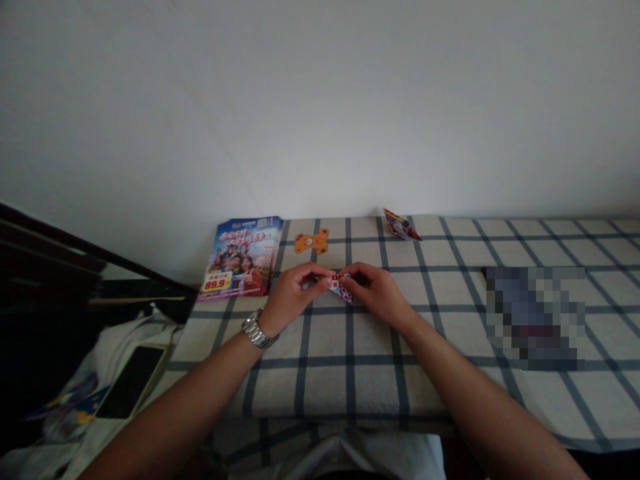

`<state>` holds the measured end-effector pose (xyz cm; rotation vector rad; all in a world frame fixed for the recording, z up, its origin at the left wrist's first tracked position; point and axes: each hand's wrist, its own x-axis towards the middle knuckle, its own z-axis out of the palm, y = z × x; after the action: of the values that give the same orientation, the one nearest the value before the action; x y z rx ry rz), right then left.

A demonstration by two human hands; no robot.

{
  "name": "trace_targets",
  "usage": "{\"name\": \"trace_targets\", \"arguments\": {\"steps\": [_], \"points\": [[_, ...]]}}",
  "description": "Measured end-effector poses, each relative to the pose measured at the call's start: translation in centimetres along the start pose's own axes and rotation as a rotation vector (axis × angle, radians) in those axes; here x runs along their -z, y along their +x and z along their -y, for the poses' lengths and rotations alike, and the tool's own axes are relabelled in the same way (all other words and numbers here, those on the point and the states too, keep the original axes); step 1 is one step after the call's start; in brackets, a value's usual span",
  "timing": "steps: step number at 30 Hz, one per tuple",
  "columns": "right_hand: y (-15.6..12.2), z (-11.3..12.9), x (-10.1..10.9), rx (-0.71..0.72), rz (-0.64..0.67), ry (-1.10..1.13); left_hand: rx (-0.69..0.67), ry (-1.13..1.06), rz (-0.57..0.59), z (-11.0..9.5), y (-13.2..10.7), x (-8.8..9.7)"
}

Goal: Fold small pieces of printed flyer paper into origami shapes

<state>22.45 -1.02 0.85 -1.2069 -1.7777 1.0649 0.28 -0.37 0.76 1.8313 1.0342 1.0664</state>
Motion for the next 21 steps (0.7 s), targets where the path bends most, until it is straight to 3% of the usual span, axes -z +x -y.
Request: {"name": "trace_targets", "arguments": {"steps": [10,21], "points": [[0.02,0.09,-0.08,0.006,-0.021,-0.020,0.005,-0.002,0.015,0.05,-0.02,0.04],[0.09,-0.60,0.10,-0.011,-0.112,0.076,0.061,-0.221,-0.031,0.29,0.13,0.08]]}}
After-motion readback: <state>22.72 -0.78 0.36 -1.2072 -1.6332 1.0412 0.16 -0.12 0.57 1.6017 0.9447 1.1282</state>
